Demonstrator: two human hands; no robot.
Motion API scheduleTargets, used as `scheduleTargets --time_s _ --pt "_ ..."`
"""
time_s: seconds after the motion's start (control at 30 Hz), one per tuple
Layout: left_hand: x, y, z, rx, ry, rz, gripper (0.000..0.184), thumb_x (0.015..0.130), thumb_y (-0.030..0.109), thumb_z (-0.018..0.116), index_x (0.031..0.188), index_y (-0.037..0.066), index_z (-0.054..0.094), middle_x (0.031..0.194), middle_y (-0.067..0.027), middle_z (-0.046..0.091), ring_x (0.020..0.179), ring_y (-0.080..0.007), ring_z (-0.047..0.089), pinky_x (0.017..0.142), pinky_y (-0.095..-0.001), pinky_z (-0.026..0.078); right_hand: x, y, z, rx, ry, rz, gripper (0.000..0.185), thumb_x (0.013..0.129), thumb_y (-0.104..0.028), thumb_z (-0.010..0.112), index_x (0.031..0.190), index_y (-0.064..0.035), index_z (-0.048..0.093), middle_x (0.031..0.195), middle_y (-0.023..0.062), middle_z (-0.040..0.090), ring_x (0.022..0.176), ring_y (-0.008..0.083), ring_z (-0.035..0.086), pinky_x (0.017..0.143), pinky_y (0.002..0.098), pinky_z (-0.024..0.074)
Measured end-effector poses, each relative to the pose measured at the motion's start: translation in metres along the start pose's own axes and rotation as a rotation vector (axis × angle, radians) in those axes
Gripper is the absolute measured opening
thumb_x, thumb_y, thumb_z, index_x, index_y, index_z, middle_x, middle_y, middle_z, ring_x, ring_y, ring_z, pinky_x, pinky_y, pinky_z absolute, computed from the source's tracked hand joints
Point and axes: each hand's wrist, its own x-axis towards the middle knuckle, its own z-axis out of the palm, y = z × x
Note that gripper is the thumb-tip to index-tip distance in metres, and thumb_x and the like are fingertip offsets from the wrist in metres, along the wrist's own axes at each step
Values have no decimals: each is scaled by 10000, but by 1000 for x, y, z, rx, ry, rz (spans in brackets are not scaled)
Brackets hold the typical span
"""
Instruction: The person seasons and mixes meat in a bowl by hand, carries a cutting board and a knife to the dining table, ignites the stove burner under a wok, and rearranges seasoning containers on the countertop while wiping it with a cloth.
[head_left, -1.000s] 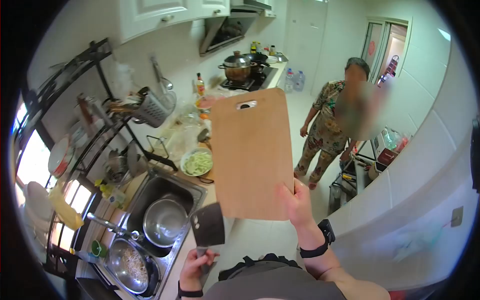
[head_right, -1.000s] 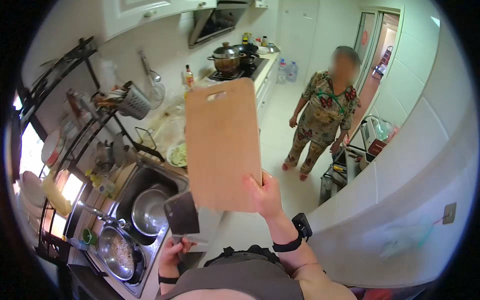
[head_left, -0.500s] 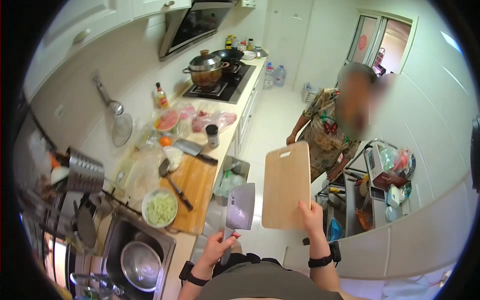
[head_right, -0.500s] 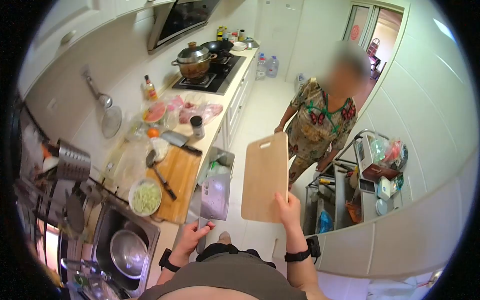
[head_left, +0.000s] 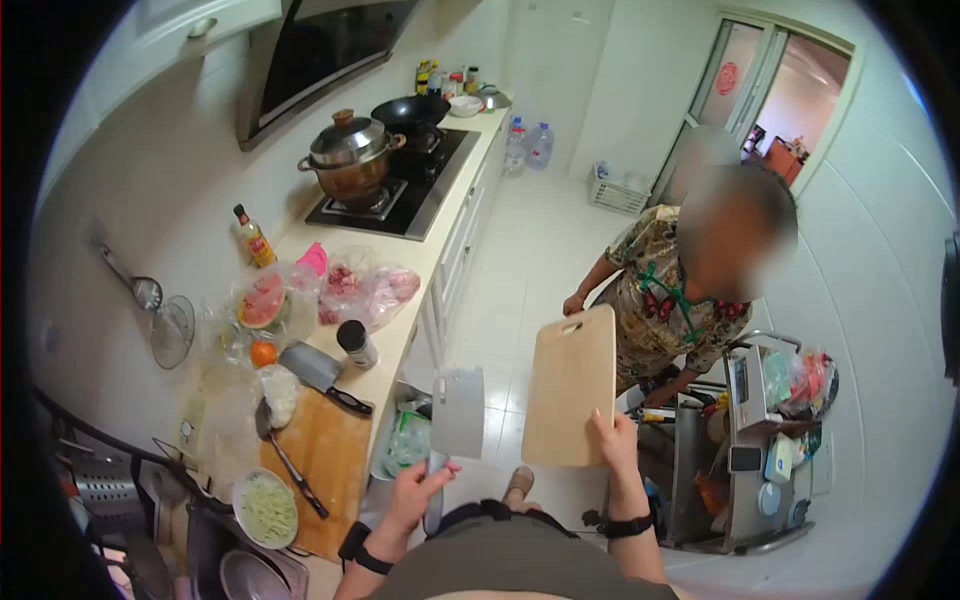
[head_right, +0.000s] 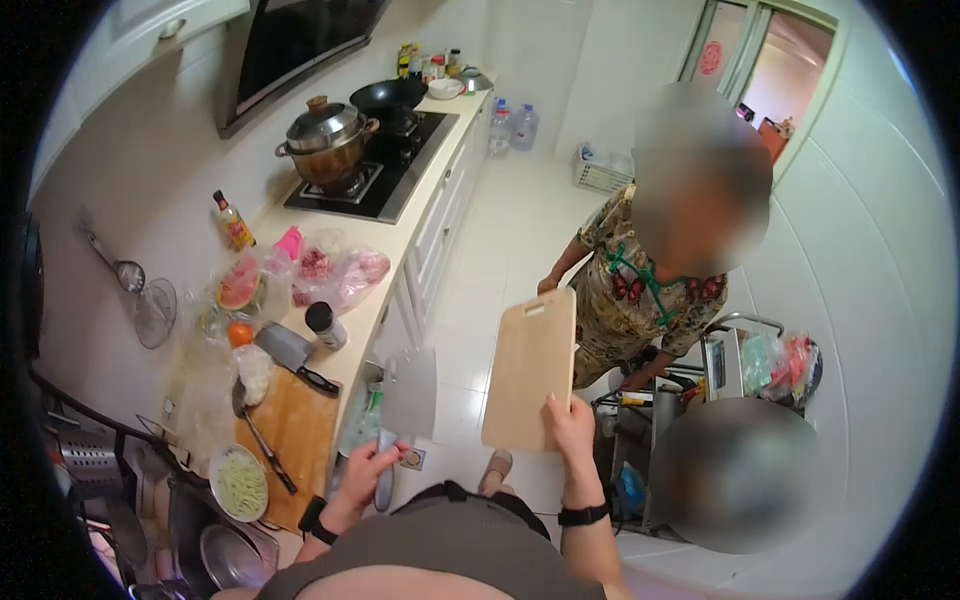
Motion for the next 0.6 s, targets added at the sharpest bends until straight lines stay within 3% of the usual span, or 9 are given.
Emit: scheduleTargets --time_s 0.3,0.6 --pt "127 46 100 -159 211 33 254 917 189 602 1033 -22 683 916 -44 660 840 -104 576 804 -249 430 177 8 -11 13 -179 -48 395 878 -362 620 891 31 658 683 91 635 650 152 591 612 335 463" --pt "310 65 105 -238 172 -17 264 918 186 602 1036 -40 673 965 -61 673 848 -101 579 807 -252 458 336 21 36 168 -266 138 351 893 -305 647 952 40 669 803 56 664 713 122 596 641 303 479"
